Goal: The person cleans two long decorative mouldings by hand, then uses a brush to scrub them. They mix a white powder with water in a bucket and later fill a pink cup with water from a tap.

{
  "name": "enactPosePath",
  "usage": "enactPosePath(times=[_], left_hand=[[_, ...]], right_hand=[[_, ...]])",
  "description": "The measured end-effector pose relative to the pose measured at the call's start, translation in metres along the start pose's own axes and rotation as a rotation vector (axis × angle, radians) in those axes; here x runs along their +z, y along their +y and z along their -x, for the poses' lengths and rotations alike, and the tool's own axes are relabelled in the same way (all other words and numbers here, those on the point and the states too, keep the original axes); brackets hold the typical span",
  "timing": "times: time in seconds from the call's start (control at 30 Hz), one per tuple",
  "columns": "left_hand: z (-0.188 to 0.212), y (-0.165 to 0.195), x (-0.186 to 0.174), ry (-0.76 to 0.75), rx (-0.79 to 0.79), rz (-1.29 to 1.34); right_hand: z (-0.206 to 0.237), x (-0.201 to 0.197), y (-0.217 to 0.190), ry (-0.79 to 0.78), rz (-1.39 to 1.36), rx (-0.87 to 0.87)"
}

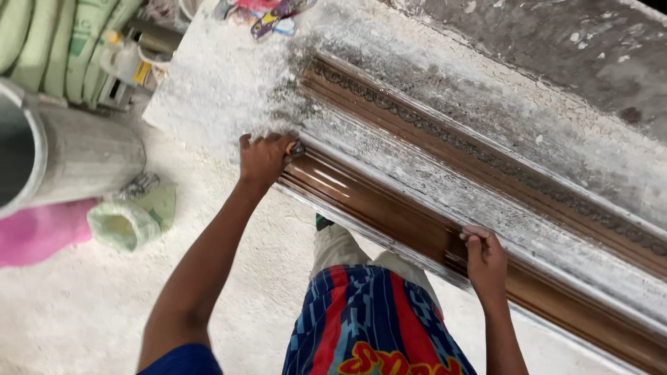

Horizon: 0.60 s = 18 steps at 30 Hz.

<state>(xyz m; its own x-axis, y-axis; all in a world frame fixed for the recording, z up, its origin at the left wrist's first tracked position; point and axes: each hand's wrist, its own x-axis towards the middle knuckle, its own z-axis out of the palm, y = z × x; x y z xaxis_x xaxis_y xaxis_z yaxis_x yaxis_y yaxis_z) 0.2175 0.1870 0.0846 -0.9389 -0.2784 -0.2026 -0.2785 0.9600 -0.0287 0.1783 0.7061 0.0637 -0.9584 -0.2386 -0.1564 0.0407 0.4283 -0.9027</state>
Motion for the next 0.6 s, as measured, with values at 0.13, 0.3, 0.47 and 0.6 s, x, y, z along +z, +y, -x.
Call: enactPosePath(times=[0.13,0.3,0.47,0.6], left_hand=[[-0.017,-0.049,-0.003,0.019,0.197,0.071],[-0.04,-0.044,0.033,-0.149,0.243,0.78],[-0.045,0.06,0.067,-0.14,0.466,0.861],[-0.027,0.179,0.061,-0.076,0.648,0.874]], right_hand=[[0.044,0.012,-0.021,0.074,0.128,0.103],[0.095,0.015,-0.015,0.226,0.075,0.195],[0.146,0.015,-0.003,0.316,0.069,0.32],[0.187,0.012,0.011,0.415,0.006,0.365]])
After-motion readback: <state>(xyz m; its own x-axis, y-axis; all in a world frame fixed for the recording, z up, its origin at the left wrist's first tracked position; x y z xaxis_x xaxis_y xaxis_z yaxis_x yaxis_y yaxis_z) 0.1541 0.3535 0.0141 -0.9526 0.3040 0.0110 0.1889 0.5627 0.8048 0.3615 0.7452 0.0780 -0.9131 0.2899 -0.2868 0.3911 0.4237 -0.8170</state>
